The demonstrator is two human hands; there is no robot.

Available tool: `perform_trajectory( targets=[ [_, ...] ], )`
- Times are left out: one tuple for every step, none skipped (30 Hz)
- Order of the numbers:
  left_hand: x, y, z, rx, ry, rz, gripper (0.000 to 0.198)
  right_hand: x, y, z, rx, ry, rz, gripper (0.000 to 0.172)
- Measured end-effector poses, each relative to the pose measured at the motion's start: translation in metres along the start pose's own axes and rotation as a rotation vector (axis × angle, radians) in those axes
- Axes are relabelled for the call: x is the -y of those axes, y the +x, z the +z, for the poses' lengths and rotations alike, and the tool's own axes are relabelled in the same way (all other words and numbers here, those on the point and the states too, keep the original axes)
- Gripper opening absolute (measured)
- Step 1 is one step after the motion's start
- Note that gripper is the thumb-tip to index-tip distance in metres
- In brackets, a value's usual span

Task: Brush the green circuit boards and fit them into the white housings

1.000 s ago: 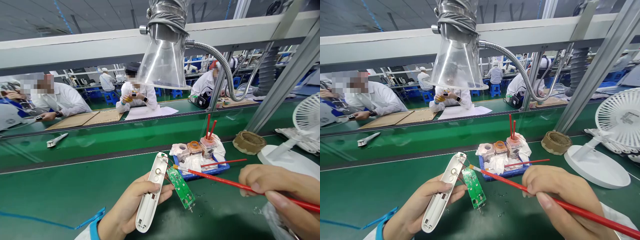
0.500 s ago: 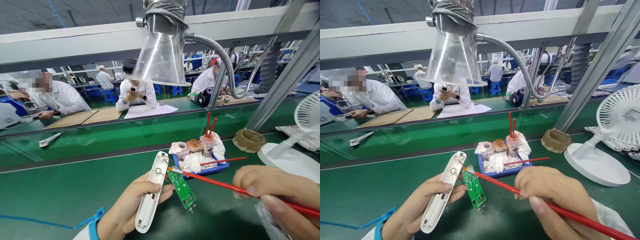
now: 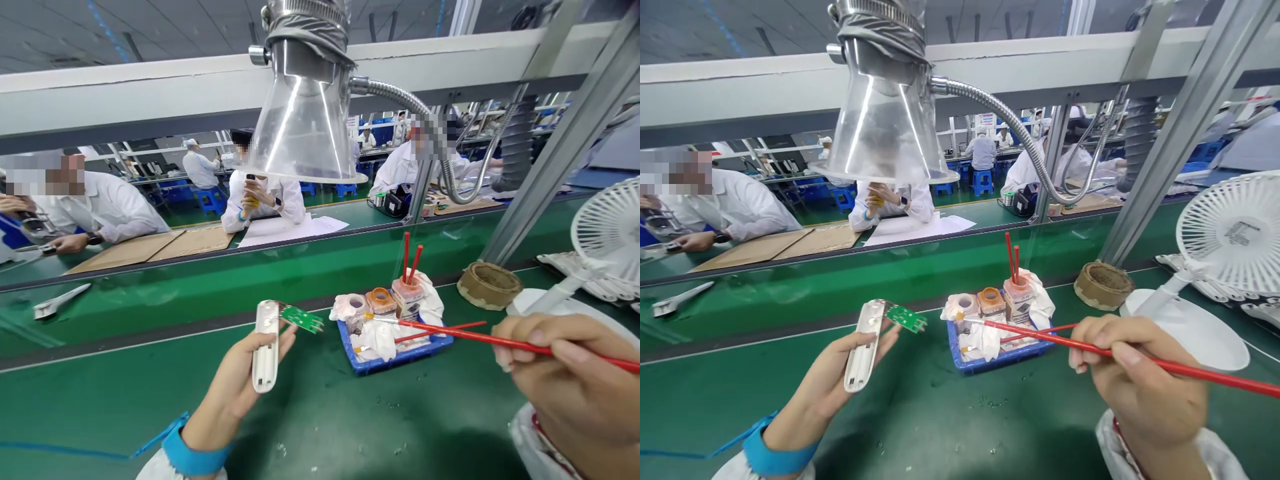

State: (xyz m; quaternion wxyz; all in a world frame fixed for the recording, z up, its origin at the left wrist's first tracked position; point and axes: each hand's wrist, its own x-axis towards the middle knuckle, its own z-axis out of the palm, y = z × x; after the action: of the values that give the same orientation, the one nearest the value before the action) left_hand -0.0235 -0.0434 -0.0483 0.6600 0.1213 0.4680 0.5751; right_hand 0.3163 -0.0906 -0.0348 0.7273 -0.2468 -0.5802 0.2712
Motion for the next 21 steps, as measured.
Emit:
perform_trajectory(
  targets=[
    [-0.002, 0.018, -0.005, -0.016, -0.004, 0.051, 0.046, -0.006, 0.0, -0.001, 0.028, 0.031, 0.003, 0.009],
    [-0.004, 0.036, -0.01, -0.058, -0.002, 0.077, 0.043, -0.013, -0.001, -0.002, 0.033, 0.059, 0.008, 0.01],
    [-0.005, 0.055, -0.012, -0.083, 0.008, 0.083, 0.042, -0.018, -0.002, -0.003, 0.014, 0.082, 0.018, 0.011],
    [-0.006, 0.073, -0.013, -0.101, 0.021, 0.089, 0.041, -0.023, -0.003, -0.004, 0.0, 0.091, 0.035, 0.01],
    [-0.006, 0.091, -0.01, -0.116, 0.039, 0.087, 0.039, -0.026, -0.005, -0.006, -0.011, 0.099, 0.049, 0.01],
    [-0.006, 0.107, -0.004, -0.12, 0.06, 0.082, 0.037, -0.028, -0.006, -0.007, -0.014, 0.105, 0.063, 0.01],
    [-0.005, 0.122, 0.006, -0.117, 0.081, 0.078, 0.033, -0.029, -0.007, -0.008, -0.018, 0.11, 0.075, 0.01],
    [-0.004, 0.137, 0.019, -0.104, 0.102, 0.077, 0.029, -0.029, -0.008, -0.009, -0.024, 0.111, 0.086, 0.011],
    [-0.002, 0.15, 0.034, -0.084, 0.12, 0.079, 0.025, -0.03, -0.009, -0.009, -0.031, 0.114, 0.095, 0.011],
    [0.001, 0.162, 0.051, -0.057, 0.134, 0.093, 0.024, -0.03, -0.01, -0.01, -0.036, 0.121, 0.101, 0.012],
    [0.005, 0.173, 0.069, -0.027, 0.148, 0.111, 0.025, -0.031, -0.011, -0.009, -0.039, 0.135, 0.108, 0.012],
    [0.009, 0.182, 0.086, 0.001, 0.164, 0.128, 0.026, -0.032, -0.012, -0.009, -0.042, 0.163, 0.118, 0.011],
    [0.014, 0.19, 0.1, 0.025, 0.183, 0.146, 0.027, -0.034, -0.012, -0.008, -0.047, 0.201, 0.134, 0.011],
    [0.02, 0.196, 0.111, 0.042, 0.204, 0.162, 0.029, -0.037, -0.013, -0.007, -0.05, 0.244, 0.149, 0.011],
    [0.026, 0.2, 0.119, 0.052, 0.228, 0.178, 0.03, -0.039, -0.014, -0.005, -0.052, 0.283, 0.163, 0.011],
    [0.031, 0.203, 0.122, 0.062, 0.254, 0.194, 0.03, -0.042, -0.015, -0.003, -0.057, 0.315, 0.173, 0.011],
    [0.036, 0.203, 0.121, 0.073, 0.28, 0.211, 0.029, -0.045, -0.016, -0.002, -0.063, 0.337, 0.177, 0.011],
    [0.038, 0.202, 0.117, 0.081, 0.31, 0.228, 0.027, -0.048, -0.016, 0.0, -0.072, 0.35, 0.175, 0.012],
    [0.039, 0.2, 0.109, 0.097, 0.341, 0.242, 0.024, -0.05, -0.017, 0.001, -0.084, 0.362, 0.175, 0.013],
    [0.037, 0.197, 0.1, 0.116, 0.369, 0.26, 0.022, -0.053, -0.017, 0.003, -0.096, 0.382, 0.179, 0.013],
    [0.034, 0.194, 0.088, 0.134, 0.393, 0.28, 0.019, -0.055, -0.018, 0.004, -0.109, 0.403, 0.186, 0.013]
  ],
)
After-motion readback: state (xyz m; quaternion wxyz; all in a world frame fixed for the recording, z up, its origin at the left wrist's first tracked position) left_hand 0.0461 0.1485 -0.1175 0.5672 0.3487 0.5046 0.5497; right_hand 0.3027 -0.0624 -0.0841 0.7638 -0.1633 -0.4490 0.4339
